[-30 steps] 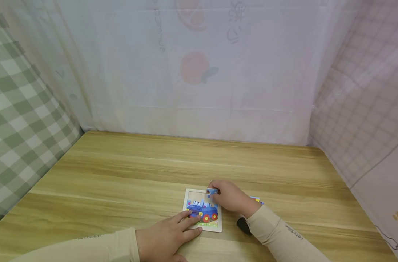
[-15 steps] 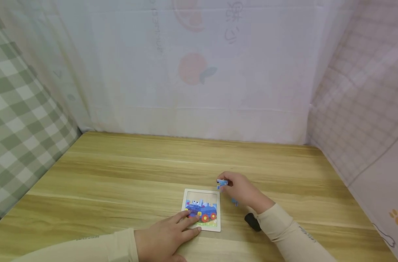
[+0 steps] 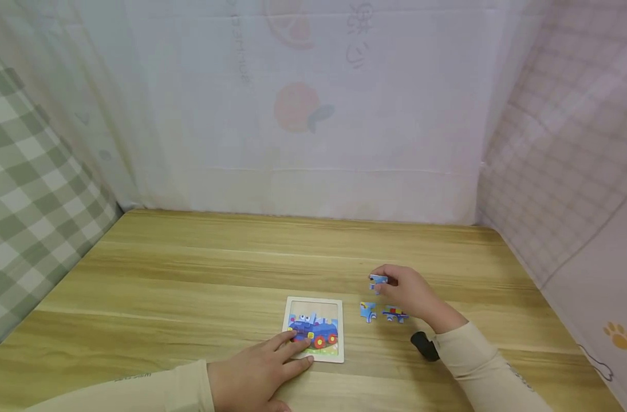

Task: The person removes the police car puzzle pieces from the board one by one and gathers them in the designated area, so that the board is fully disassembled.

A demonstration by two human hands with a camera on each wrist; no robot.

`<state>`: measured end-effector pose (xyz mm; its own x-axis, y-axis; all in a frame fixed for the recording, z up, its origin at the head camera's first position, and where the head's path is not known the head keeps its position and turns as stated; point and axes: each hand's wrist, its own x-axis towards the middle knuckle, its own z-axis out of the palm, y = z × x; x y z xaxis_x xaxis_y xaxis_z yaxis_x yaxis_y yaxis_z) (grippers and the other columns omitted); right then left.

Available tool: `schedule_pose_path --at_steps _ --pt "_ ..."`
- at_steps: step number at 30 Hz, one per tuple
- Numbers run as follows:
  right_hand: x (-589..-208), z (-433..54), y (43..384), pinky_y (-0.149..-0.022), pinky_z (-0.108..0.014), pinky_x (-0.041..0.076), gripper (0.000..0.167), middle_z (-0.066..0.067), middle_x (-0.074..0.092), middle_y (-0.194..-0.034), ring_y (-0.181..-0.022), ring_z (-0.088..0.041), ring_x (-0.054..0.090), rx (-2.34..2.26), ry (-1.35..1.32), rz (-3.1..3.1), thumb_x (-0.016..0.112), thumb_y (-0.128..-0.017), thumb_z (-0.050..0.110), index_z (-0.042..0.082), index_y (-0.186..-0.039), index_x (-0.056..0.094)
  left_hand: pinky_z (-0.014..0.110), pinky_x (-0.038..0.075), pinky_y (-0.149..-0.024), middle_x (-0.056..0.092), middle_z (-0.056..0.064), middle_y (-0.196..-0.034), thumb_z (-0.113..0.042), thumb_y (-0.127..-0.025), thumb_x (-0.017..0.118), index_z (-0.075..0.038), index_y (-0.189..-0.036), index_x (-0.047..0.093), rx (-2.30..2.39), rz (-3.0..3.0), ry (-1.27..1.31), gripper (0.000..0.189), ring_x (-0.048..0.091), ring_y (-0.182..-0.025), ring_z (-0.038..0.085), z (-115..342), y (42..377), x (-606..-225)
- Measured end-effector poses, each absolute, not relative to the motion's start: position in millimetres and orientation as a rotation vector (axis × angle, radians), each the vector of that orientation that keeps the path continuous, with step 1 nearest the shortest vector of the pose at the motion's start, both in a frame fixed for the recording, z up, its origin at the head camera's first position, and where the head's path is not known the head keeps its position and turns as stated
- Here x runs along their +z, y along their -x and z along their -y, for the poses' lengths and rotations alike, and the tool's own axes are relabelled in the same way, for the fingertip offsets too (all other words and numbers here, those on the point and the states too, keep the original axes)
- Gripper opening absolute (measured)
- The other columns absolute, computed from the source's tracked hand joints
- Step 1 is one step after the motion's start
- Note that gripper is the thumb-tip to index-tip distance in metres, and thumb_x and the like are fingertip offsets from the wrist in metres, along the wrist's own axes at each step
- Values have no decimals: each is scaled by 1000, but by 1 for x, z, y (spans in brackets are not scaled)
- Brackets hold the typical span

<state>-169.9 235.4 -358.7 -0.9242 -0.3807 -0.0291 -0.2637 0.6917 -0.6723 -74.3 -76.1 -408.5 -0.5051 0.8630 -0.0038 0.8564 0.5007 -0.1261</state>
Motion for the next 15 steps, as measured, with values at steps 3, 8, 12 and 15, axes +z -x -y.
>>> schedule_pose_path --at_steps 3,8,12,15 --pt "-359 -244 169 -69 -27 51 28 -10 67 -103 -88 -16 58 -1027 520 -2759 59 -95 9 -6 -118 62 31 40 -105 46 6 -145 -65 -84 58 -20 -141 50 172 2659 1540 73 45 -130 30 77 74 -409" --pt "-361 -261 169 -71 -30 51 27 -12 68 -103 -91 -19 60 -990 524 -2794 59 -95 10 -5 -117 62 32 41 -105 46 6 -145 -65 -85 57 -20 -141 49 161 2670 1540 73 46 -130 30 78 74 -409" --pt "-361 -274 167 -72 -28 52 28 -14 68 -105 -92 -16 60 -970 493 -2825 61 -94 9 -5 -117 63 31 40 -105 45 6 -145 -66 -85 55 -20 -142 49 153 2678 1534 73 44 -131 30 78 74 -408" --pt "-361 -282 165 -70 -25 51 28 -14 67 -107 -90 -13 58 -952 455 -2842 62 -93 10 -4 -117 64 31 40 -105 44 6 -146 -66 -85 54 -21 -142 48 148 2694 1537 73 44 -131 30 78 75 -407"
